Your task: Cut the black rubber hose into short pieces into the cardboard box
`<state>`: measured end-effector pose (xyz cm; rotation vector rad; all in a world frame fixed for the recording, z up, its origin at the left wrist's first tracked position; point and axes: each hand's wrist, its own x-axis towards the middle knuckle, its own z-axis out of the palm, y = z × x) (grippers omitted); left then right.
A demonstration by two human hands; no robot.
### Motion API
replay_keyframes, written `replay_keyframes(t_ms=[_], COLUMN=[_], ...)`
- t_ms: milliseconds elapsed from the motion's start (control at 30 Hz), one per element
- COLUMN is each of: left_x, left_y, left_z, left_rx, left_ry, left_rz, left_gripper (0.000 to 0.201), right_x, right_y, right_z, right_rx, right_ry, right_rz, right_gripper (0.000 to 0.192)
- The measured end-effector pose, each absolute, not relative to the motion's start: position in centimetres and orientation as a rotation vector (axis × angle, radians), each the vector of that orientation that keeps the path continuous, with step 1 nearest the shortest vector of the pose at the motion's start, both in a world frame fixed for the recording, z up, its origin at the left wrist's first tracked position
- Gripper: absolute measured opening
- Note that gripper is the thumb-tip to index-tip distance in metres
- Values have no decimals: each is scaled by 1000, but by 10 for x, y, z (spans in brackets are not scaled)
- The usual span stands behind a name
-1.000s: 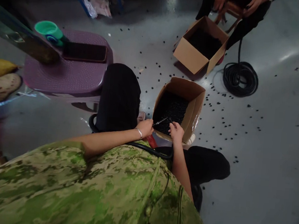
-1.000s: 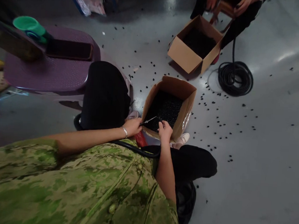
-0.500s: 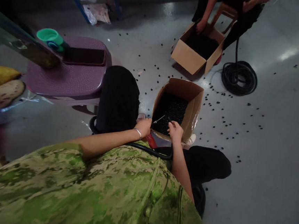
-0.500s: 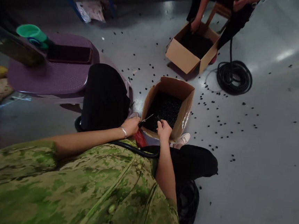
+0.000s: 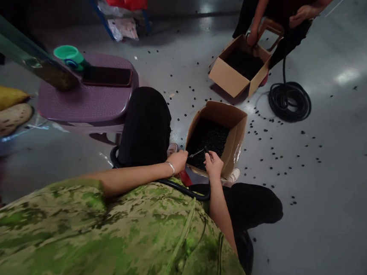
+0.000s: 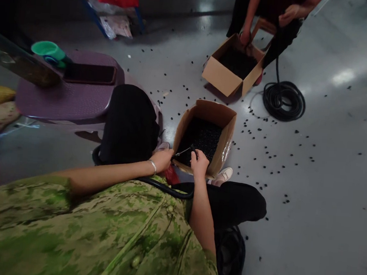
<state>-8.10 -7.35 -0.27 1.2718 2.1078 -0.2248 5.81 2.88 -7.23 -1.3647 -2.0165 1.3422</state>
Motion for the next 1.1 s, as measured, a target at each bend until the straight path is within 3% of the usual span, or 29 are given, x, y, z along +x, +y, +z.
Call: replay_keyframes(t_ms=[633,1100], left_x=[-77,-76], left_y=[-74,-76], left_z=[6,4], left_rx=[1285,1204], left_ry=[2094,2080], left_rz=[-208,-123], left_gripper=[28,25], right_x=[59,64], right_y=[24,19], right_z=[-77,-66], right_rx=[-1395,-1402], right_ry=[-1940,-2005], right_rz=[1489,1355], right_gripper=[38,41])
